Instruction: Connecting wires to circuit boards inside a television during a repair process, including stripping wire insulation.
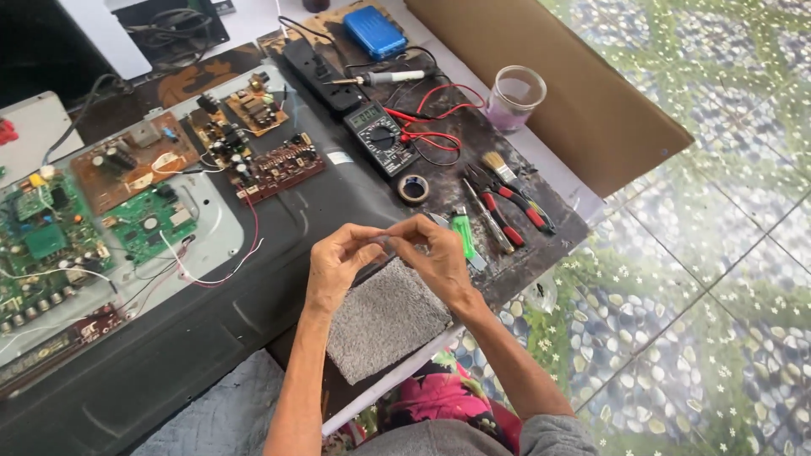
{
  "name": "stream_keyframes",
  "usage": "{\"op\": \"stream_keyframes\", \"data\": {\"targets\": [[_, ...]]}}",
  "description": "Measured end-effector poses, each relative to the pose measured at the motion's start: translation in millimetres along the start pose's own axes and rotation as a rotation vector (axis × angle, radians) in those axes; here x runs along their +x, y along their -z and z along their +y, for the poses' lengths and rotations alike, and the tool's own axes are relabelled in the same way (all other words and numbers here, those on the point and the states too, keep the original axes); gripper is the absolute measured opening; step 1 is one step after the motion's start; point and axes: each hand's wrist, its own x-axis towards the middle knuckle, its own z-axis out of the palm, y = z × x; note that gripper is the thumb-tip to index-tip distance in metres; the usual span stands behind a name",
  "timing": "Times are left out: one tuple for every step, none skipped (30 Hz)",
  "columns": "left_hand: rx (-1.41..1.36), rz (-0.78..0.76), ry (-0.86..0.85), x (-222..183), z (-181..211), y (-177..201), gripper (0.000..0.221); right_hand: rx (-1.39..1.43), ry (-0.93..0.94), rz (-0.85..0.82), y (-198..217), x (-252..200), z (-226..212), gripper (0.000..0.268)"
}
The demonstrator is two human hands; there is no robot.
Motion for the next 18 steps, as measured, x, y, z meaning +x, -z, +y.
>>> {"op": "stream_keyframes", "data": {"targets": [[0.019, -0.021, -0.009, 1.4, -5.2, -1.3, 0.02, -0.027, -0.023, 0.015, 8.2, -3.0, 0.9, 0.013], [0.016, -0.024, -0.011, 1.6, -8.9, -2.0, 0.02, -0.031, -0.023, 0.018, 9.0, -4.0, 1.2, 0.013], [0.082, -0.034, -0.015, 1.4, -12.4, -1.8, 0.016, -0.002, -0.031, 0.02, 8.8, -6.6, 1.7, 0.013], [0.148, -0.044, -0.02, 1.5, -16.1, -2.1, 0.013, 0.027, -0.039, 0.022, 8.9, -8.9, 2.6, 0.013], [0.15, -0.056, -0.016, 1.0, -15.8, -2.4, 0.013, 0.029, -0.044, 0.034, 8.8, -9.9, 6.1, 0.013], [0.207, -0.061, -0.018, 0.7, -15.5, -2.5, 0.012, -0.006, -0.01, 0.021, 8.6, -10.7, 9.8, 0.013], [0.263, -0.06, -0.021, 0.6, -15.0, -2.4, 0.011, -0.042, 0.024, 0.002, 8.3, -10.3, 13.2, 0.013], [0.265, -0.067, -0.017, 0.7, -17.1, -4.5, 0.011, -0.041, 0.019, 0.009, 9.8, -11.1, 15.8, 0.013], [0.259, -0.06, -0.031, 0.8, -18.6, -5.2, 0.011, -0.055, 0.028, 0.01, 10.0, -10.8, 18.1, 0.013], [0.254, -0.052, -0.044, 0.6, -19.7, -4.8, 0.012, -0.069, 0.036, 0.011, 9.1, -10.5, 20.0, 0.012], [0.26, -0.043, -0.042, 1.9, -25.9, -5.5, 0.012, -0.061, 0.038, 0.004, 13.0, -11.3, 17.4, 0.012], [0.217, -0.032, -0.051, 2.8, -31.6, -4.5, 0.014, -0.018, 0.008, 0.032, 15.5, -12.2, 14.3, 0.013], [0.176, -0.008, -0.064, 3.3, -37.2, -0.7, 0.017, 0.027, -0.015, 0.049, 15.5, -10.5, 11.4, 0.013], [0.185, 0.014, -0.066, 4.1, -35.0, 1.2, 0.017, 0.037, -0.008, 0.03, 18.7, -8.1, 16.8, 0.013], [0.141, 0.053, -0.087, 4.9, -32.0, 2.9, 0.019, 0.119, -0.032, 0.071, 22.2, -4.2, 21.5, 0.01], [0.097, 0.091, -0.11, 5.8, -28.7, 5.0, 0.022, 0.2, -0.06, 0.112, 25.3, 0.4, 25.9, 0.008], [0.1, 0.111, -0.118, 5.3, -28.9, 6.7, 0.022, 0.203, -0.05, 0.092, 24.1, 4.3, 19.0, 0.008], [0.074, 0.154, -0.126, 4.9, -28.9, 7.8, 0.022, 0.301, -0.041, 0.107, 23.5, 8.0, 12.0, 0.009]]}}
